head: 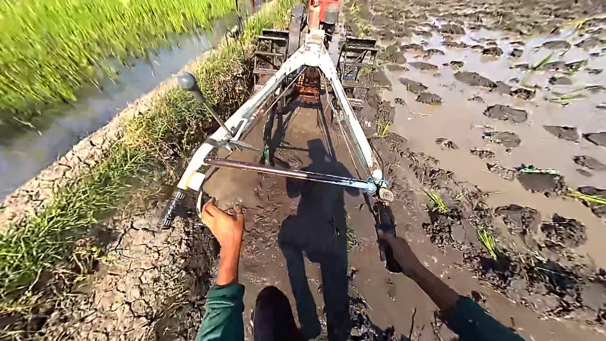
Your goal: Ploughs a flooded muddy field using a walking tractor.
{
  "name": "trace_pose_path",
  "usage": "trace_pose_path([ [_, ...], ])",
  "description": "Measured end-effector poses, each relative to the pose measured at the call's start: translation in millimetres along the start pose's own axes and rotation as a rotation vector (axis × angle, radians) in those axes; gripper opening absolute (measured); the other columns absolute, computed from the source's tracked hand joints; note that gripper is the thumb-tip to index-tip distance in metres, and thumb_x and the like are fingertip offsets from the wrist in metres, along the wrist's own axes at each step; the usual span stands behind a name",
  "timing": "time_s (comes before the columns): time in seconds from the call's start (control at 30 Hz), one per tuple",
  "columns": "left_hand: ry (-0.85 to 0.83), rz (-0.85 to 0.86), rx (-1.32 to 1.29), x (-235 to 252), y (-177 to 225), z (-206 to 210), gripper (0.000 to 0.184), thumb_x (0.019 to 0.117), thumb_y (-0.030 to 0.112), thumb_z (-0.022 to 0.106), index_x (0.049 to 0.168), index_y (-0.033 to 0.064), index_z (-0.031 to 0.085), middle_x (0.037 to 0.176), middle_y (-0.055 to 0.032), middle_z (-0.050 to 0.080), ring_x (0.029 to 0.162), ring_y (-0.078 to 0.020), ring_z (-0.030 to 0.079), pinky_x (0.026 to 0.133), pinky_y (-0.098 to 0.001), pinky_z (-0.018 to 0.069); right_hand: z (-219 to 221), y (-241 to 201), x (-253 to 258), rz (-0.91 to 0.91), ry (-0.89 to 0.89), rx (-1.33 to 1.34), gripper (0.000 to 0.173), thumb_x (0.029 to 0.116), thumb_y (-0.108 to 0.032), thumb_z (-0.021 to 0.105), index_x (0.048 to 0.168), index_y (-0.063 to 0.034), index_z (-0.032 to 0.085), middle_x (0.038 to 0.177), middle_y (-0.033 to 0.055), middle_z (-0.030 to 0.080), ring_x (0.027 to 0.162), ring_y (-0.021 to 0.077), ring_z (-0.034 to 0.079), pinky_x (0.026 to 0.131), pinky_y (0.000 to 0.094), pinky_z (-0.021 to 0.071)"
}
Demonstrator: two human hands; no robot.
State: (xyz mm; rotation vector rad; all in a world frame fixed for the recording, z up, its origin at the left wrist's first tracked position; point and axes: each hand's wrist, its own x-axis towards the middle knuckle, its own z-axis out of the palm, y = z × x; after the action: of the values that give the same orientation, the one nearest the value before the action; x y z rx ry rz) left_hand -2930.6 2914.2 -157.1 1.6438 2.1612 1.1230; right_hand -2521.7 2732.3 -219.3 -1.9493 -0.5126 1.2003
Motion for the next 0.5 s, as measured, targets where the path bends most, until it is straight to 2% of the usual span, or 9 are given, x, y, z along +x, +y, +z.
trace_pose_path([
  [0.07, -0.037, -0.050, 0.283, 90.6, -43.0, -10.7, 0.102, 0.0793, 0.029, 0.083, 0.155, -0.0105, 0.028, 0.162, -0.0388, 0.020, 0.152, -0.0545, 0.017, 0.123, -0.0655, 0.0144, -6.5, -16.1, 35.8, -0.030, 0.062, -0.064, 0.044, 0.1063, -0.040, 0.051, 0.106, 0.0025, 0.064, 0.079, 0.0082, 0.061, 0.065, 0.0168, 0.059, 0.065, 0.0393, 0.0527],
  [0.1, -0.154, -0.081, 0.370, 132.3, -57.8, -11.3, 0.106, 0.0798, 0.031, 0.083, 0.156, -0.0118, 0.024, 0.161, -0.0414, 0.018, 0.152, -0.0572, 0.015, 0.120, -0.0714, 0.0129, -11.1, -24.5, 53.8, -0.043, 0.101, -0.102, 0.045, 0.1056, -0.041, 0.052, 0.106, 0.0022, 0.064, 0.080, 0.0089, 0.062, 0.067, 0.0176, 0.060, 0.066, 0.0405, 0.0530],
  [0.13, -0.314, -0.105, 0.414, 168.6, -64.5, -9.3, 0.097, 0.0829, 0.031, 0.083, 0.153, -0.0131, 0.031, 0.154, -0.0433, 0.030, 0.146, -0.0584, 0.028, 0.116, -0.0736, 0.0222, -15.1, -35.6, 69.0, -0.043, 0.143, -0.146, 0.047, 0.1047, -0.042, 0.053, 0.110, 0.0031, 0.064, 0.085, 0.0120, 0.063, 0.071, 0.0203, 0.060, 0.070, 0.0438, 0.0527],
  [0.17, -0.482, -0.115, 0.411, 201.8, -63.3, -5.3, 0.077, 0.0876, 0.029, 0.081, 0.143, -0.0122, 0.046, 0.140, -0.0405, 0.050, 0.133, -0.0545, 0.049, 0.108, -0.0702, 0.0377, -16.4, -49.8, 82.3, -0.023, 0.176, -0.158, 0.050, 0.1031, -0.042, 0.056, 0.117, 0.0057, 0.063, 0.093, 0.0185, 0.063, 0.079, 0.0265, 0.059, 0.077, 0.0507, 0.0496],
  [0.23, -0.710, -0.102, 0.247, 262.5, -60.1, 6.1, 0.051, 0.0958, 0.023, 0.073, 0.132, -0.0089, 0.058, 0.125, -0.0319, 0.063, 0.115, -0.0432, 0.064, 0.101, -0.0603, 0.0476, -1.7, -82.7, 103.5, 0.014, 0.184, -0.142, 0.051, 0.1021, -0.040, 0.058, 0.125, 0.0053, 0.058, 0.098, 0.0184, 0.060, 0.082, 0.0256, 0.056, 0.080, 0.0498, 0.0477],
  [0.3, -0.774, -0.117, 0.098, 320.5, -72.6, 15.1, 0.050, 0.0967, 0.018, 0.071, 0.137, -0.0057, 0.055, 0.126, -0.0288, 0.062, 0.113, -0.0371, 0.062, 0.102, -0.0565, 0.0462, 36.3, -114.7, 112.8, 0.038, 0.173, -0.095, 0.044, 0.1046, -0.034, 0.056, 0.129, 0.0028, 0.056, 0.092, 0.0113, 0.058, 0.073, 0.0175, 0.054, 0.072, 0.0398, 0.0494],
  [0.4, -0.794, -0.232, -0.103, 428.3, -109.0, 31.0, 0.041, 0.0977, 0.022, 0.065, 0.132, 0.0021, 0.055, 0.106, -0.0116, 0.065, 0.086, -0.0163, 0.062, 0.078, -0.0389, 0.0542, 111.5, -165.6, 123.4, 0.061, 0.182, -0.002, 0.036, 0.1056, -0.024, 0.052, 0.128, 0.0037, 0.053, 0.083, 0.0077, 0.057, 0.063, 0.0142, 0.056, 0.061, 0.0340, 0.0511],
  [0.43, -0.842, -0.267, -0.169, 467.4, -121.0, 36.4, 0.037, 0.0988, 0.021, 0.059, 0.131, 0.0041, 0.054, 0.104, -0.0086, 0.066, 0.084, -0.0148, 0.065, 0.075, -0.0366, 0.0566, 139.8, -184.9, 126.1, 0.068, 0.187, 0.019, 0.032, 0.1056, -0.021, 0.049, 0.125, 0.0045, 0.052, 0.077, 0.0055, 0.056, 0.059, 0.0124, 0.056, 0.057, 0.0315, 0.0516],
  [0.5, -0.963, -0.331, -0.259, 538.7, -142.0, 44.5, 0.034, 0.1018, 0.022, 0.043, 0.130, 0.0076, 0.055, 0.105, -0.0060, 0.070, 0.089, -0.0156, 0.070, 0.075, -0.0348, 0.0593, 194.6, -224.0, 127.3, 0.101, 0.145, 0.045, 0.032, 0.1050, -0.018, 0.043, 0.126, 0.0056, 0.050, 0.079, 0.0035, 0.058, 0.062, 0.0099, 0.060, 0.061, 0.0292, 0.0540],
])
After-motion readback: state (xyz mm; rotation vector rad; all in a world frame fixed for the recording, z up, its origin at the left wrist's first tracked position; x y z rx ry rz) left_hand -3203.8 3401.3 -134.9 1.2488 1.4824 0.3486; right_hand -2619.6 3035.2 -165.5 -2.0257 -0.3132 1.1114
